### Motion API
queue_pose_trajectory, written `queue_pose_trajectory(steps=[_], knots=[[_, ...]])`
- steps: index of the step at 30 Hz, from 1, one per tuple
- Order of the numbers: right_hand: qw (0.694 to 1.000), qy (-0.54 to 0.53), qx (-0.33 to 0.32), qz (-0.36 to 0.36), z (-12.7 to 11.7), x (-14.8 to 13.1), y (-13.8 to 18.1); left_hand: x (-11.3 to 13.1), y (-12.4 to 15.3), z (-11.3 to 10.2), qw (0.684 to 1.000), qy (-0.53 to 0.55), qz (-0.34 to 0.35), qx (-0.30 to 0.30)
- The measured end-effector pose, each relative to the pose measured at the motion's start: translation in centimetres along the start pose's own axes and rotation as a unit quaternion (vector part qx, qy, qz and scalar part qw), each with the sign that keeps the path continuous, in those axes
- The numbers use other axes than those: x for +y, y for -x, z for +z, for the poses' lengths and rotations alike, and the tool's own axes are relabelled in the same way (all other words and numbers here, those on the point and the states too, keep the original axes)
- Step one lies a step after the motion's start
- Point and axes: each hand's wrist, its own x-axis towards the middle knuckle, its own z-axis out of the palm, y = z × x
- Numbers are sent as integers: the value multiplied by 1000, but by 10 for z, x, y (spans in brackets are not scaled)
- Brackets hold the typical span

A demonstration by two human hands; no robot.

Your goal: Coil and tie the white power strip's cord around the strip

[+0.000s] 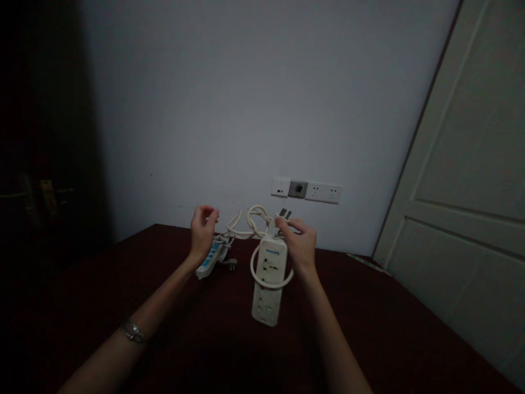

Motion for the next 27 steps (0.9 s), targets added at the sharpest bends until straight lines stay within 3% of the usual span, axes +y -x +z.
queue_pose_trajectory(steps=[2,3,5,7,8,9,10,11,14,16,19,23,27], knots=[[998,-27,36,36,-2,6,-4,-16,3,3,986,84,-142,-37],[996,-47,56,59,-2,9,-5,-23,6,5,961,138,-224,-80],[985,-90,96,112,-1,15,-7,-32,15,7,871,240,-356,-240],[973,-118,123,156,2,21,-8,-32,28,10,758,301,-403,-416],[969,-125,130,172,3,23,-8,-29,34,11,717,310,-398,-481],[966,-128,131,182,5,26,-7,-24,41,14,697,308,-382,-523],[965,-130,127,188,6,28,-7,-18,48,17,699,295,-361,-542],[966,-130,115,190,8,30,-7,-12,54,21,721,272,-340,-539],[978,-119,57,160,7,37,-8,3,71,34,807,231,-296,-456],[987,-106,29,116,3,41,-11,10,80,41,835,236,-286,-407],[991,-86,24,100,-6,45,-17,17,87,46,833,274,-314,-365],[966,-160,38,201,-11,47,-23,30,94,41,800,300,-384,-351],[937,-229,49,258,-4,50,-25,47,100,27,788,295,-397,-368]])
